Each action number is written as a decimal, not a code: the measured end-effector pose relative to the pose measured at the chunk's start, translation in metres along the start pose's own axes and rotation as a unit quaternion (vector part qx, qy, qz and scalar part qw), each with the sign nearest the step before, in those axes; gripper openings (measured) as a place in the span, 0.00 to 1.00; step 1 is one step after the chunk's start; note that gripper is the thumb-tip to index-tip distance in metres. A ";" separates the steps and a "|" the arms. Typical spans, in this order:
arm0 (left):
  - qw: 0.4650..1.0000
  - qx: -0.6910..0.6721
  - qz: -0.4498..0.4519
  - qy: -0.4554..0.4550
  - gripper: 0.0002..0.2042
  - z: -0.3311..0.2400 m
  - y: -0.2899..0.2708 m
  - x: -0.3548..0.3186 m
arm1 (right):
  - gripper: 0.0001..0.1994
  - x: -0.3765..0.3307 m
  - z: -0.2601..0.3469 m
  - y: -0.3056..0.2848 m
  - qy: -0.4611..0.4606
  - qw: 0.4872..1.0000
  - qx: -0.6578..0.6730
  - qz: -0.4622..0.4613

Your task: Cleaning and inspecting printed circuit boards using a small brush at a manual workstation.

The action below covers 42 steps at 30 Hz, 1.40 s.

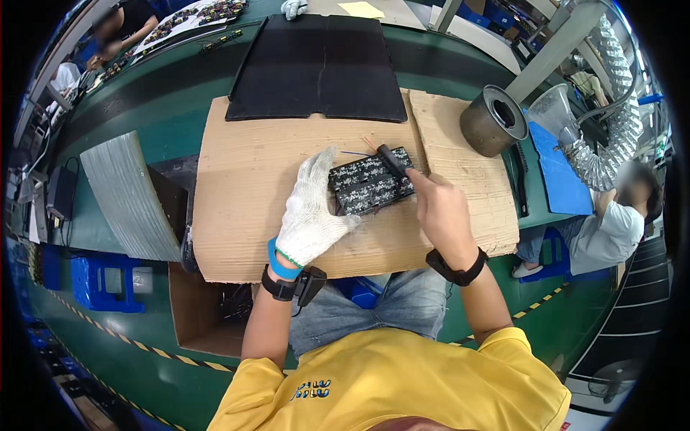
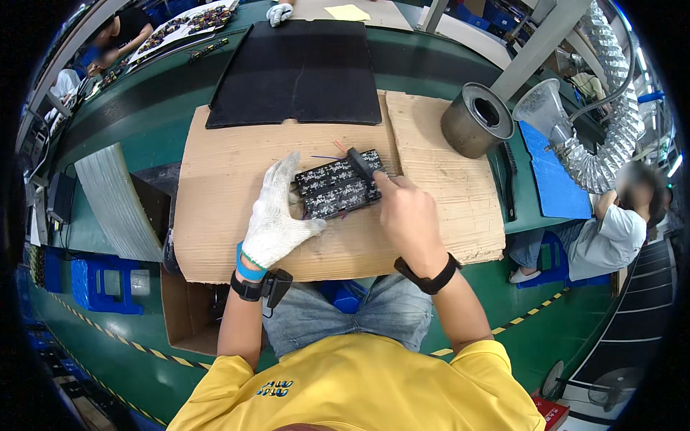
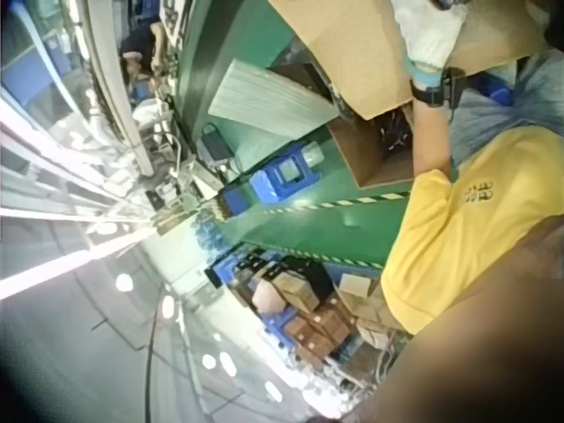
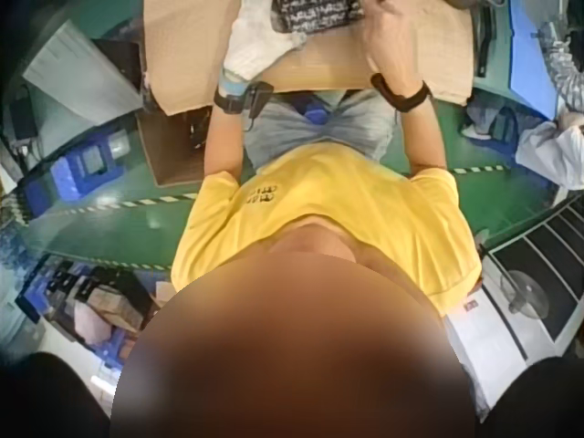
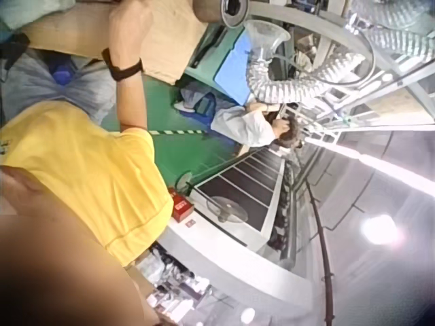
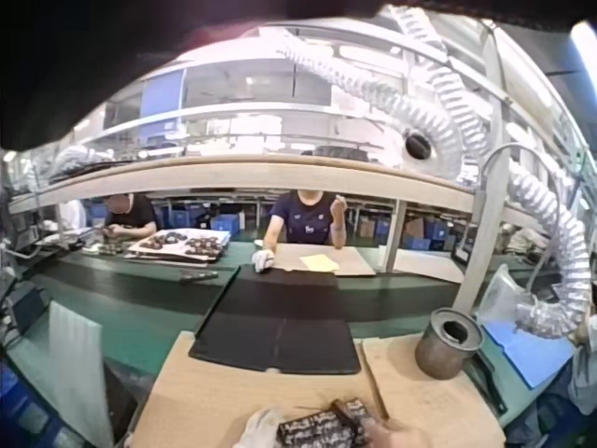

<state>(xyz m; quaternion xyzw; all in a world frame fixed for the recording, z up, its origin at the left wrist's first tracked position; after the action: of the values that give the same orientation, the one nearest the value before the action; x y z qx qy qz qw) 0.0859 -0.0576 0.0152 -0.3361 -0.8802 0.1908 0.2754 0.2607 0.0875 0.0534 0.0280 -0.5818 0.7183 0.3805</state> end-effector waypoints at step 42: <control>0.999 -0.027 -0.013 -0.013 0.55 0.001 0.000 -0.002 | 0.21 -0.011 0.057 0.019 0.005 0.997 0.056 0.059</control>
<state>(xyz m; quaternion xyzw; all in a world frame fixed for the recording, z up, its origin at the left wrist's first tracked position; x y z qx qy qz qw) 0.0862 -0.0593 0.0137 -0.3293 -0.8929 0.1672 0.2576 0.2345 0.0320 0.0509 0.0113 -0.5394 0.7710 0.3384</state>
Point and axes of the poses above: each hand's wrist, its own x-axis towards the middle knuckle, its own y-axis out of the palm, z = x × y, the point moved 3 cm from there along x, towards the middle knuckle, and after that the axes turned 9 degrees about -z, right-handed, at the moved point
